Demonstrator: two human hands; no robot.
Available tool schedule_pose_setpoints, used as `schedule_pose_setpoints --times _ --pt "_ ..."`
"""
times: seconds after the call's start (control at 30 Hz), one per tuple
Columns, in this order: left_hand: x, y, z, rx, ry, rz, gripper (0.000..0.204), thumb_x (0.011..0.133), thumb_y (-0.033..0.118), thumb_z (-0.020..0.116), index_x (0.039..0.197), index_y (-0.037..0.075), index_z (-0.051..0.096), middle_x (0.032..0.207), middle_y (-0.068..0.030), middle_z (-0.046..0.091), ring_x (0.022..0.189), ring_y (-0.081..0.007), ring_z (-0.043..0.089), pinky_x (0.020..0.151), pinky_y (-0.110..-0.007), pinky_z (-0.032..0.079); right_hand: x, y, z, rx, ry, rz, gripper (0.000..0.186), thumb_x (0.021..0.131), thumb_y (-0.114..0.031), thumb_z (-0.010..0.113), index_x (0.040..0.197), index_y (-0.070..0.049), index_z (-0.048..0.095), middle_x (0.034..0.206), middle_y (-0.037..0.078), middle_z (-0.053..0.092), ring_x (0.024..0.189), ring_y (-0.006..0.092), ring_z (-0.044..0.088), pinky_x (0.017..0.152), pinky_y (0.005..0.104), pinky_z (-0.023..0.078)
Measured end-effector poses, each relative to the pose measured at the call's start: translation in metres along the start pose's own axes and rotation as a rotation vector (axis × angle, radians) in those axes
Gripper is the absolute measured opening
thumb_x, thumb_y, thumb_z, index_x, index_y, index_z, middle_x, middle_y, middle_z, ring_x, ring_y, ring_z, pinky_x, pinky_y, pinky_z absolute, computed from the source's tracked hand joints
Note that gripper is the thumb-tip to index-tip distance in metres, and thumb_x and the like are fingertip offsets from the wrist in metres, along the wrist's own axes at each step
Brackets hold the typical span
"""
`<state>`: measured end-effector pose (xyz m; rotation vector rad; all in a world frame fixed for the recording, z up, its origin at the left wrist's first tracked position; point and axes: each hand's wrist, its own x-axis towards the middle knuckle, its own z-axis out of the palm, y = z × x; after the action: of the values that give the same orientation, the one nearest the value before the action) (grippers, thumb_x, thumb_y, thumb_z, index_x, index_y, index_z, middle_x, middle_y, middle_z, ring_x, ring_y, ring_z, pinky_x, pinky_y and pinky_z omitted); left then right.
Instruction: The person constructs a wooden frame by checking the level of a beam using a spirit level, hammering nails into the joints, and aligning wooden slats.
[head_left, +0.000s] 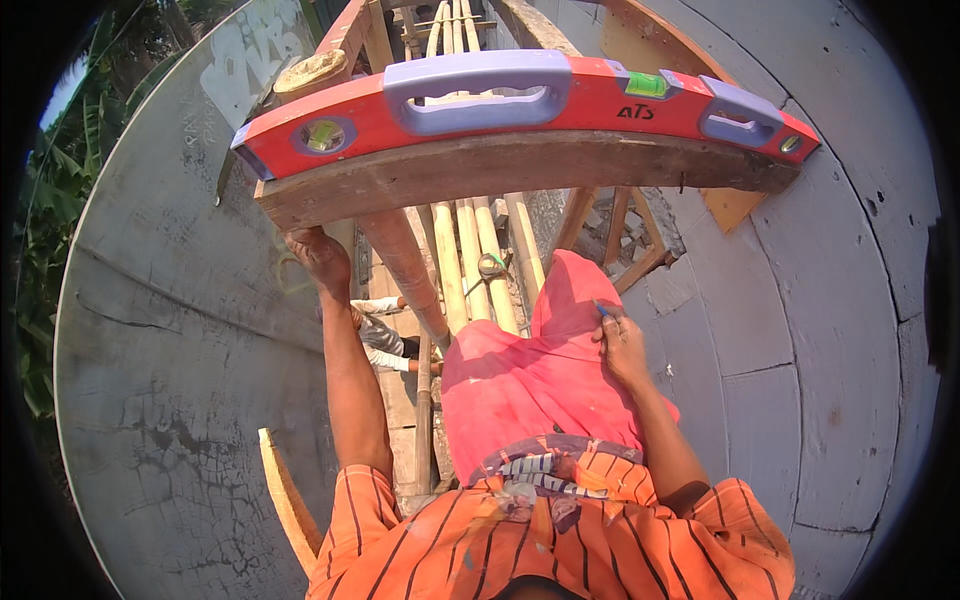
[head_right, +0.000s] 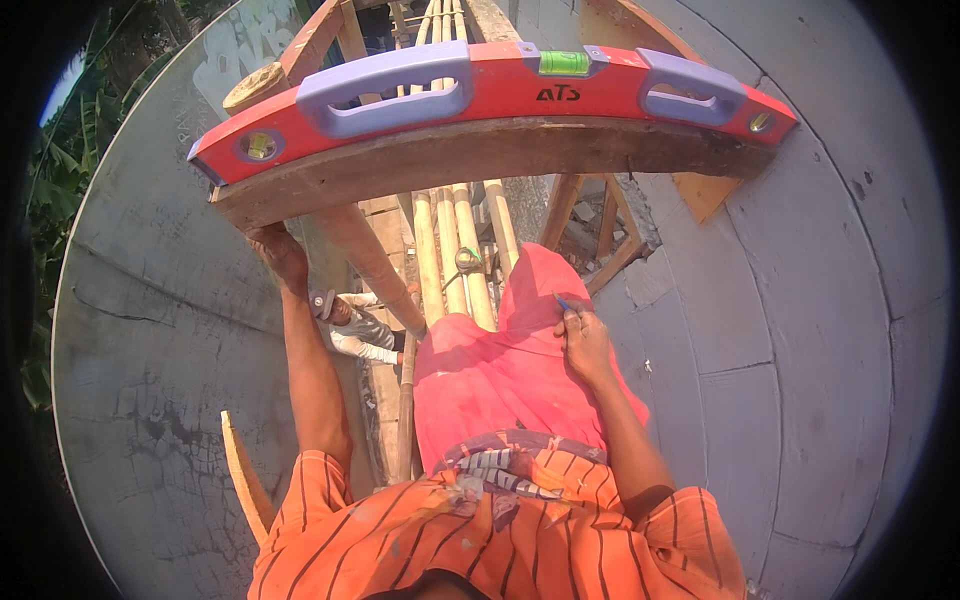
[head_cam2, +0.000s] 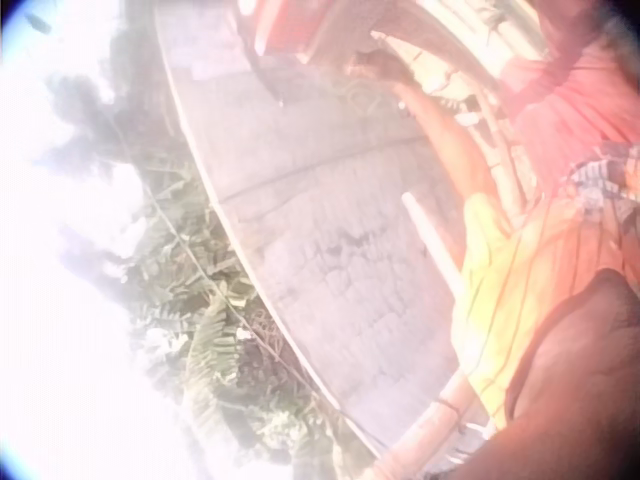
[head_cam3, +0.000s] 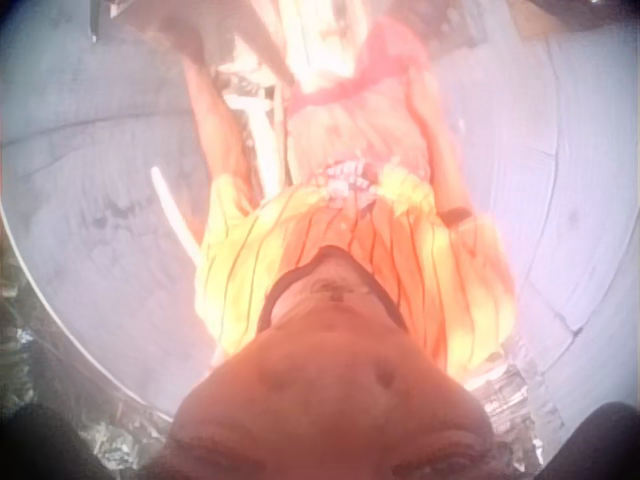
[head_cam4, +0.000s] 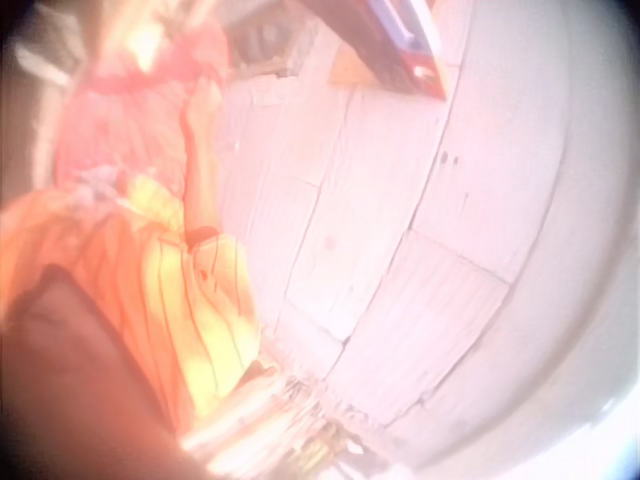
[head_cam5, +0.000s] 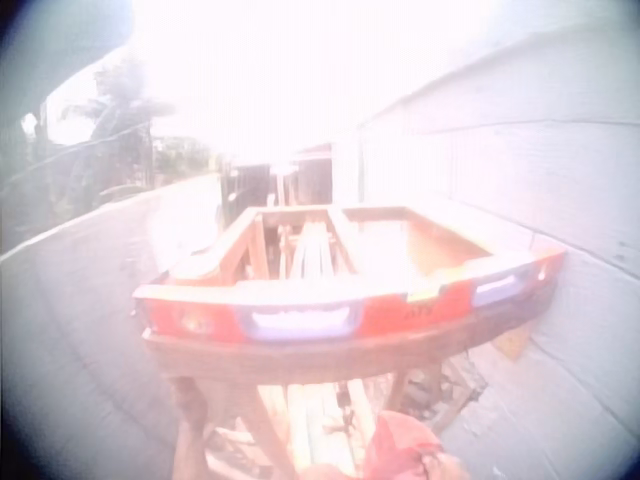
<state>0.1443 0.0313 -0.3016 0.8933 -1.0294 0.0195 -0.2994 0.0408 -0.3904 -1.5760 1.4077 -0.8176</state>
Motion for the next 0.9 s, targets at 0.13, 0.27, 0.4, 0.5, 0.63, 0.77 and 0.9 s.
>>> schedule_pose_setpoints --times 0.13,0.27,0.4,0.5,0.63,0.77,0.9 --pt "-0.001 -0.006 0.006 -0.086 0.011 -0.050 0.087 0.091 0.073 0.033 0.146 0.006 0.027 0.144 -0.0108 0.040 0.133 -0.0222 0.038 0.112 -0.039 0.028 -0.002 0.009 0.001 0.028 0.038 -0.040 0.039 0.101 -0.030 0.043 0.093 0.003 0.063 0.066 0.006 0.062 0.051 0.0134 0.055 0.051 0.0314 0.044" --pt "-0.003 -0.003 0.019 -0.229 0.051 -0.101 0.088 0.088 0.075 0.036 0.148 0.011 0.027 0.148 -0.0089 0.037 0.136 -0.0221 0.037 0.112 -0.040 0.029 -0.003 0.009 0.002 0.051 0.065 -0.047 0.039 0.101 -0.030 0.044 0.088 0.001 0.062 0.066 0.003 0.060 0.052 0.0099 0.051 0.050 0.0284 0.042" --pt "0.000 -0.002 0.019 -0.386 0.002 -0.180 0.090 0.086 0.074 0.042 0.149 0.012 0.027 0.149 -0.0077 0.037 0.136 -0.0208 0.038 0.112 -0.041 0.031 -0.005 -0.003 0.000 0.007 0.064 -0.009 0.040 0.102 -0.031 0.044 0.090 0.001 0.063 0.067 0.003 0.060 0.052 0.0091 0.049 0.050 0.0275 0.041" --pt "0.003 0.003 0.022 -0.384 -0.016 -0.187 0.094 0.084 0.077 0.040 0.149 0.011 0.027 0.149 -0.0092 0.037 0.136 -0.0233 0.037 0.112 -0.043 0.031 -0.005 0.005 0.004 0.013 0.124 -0.063 0.040 0.101 -0.031 0.043 0.092 0.001 0.065 0.066 0.003 0.059 0.054 0.0112 0.050 0.053 0.0297 0.042" --pt "0.007 0.028 0.027 -0.254 -0.011 -0.135 0.093 0.084 0.077 0.041 0.148 0.010 0.029 0.146 -0.0101 0.040 0.133 -0.0247 0.040 0.109 -0.043 0.035 -0.003 0.000 0.001 -0.070 0.116 -0.063 0.038 0.100 -0.029 0.043 0.092 0.001 0.065 0.067 0.006 0.062 0.060 0.0173 0.056 0.060 0.0341 0.045" --pt "0.009 0.022 0.021 -0.276 -0.005 0.009 0.084 0.087 0.068 0.052 0.142 0.007 0.037 0.139 -0.0081 0.049 0.126 -0.0212 0.048 0.105 -0.041 0.039 -0.004 -0.007 0.001 -0.087 0.084 -0.042 0.036 0.099 -0.027 0.042 0.097 0.001 0.065 0.071 0.010 0.066 0.068 0.0258 0.063 0.067 0.0389 0.048" --pt "0.009 0.017 0.009 -0.208 0.010 0.002 0.084 0.086 0.069 0.050 0.141 0.007 0.036 0.139 -0.0101 0.047 0.126 -0.0225 0.048 0.104 -0.041 0.041 -0.001 -0.001 -0.001 -0.143 0.063 -0.082 0.038 0.099 -0.029 0.040 0.098 0.000 0.065 0.070 0.010 0.066 0.069 0.0270 0.065 0.068 0.0400 0.049"
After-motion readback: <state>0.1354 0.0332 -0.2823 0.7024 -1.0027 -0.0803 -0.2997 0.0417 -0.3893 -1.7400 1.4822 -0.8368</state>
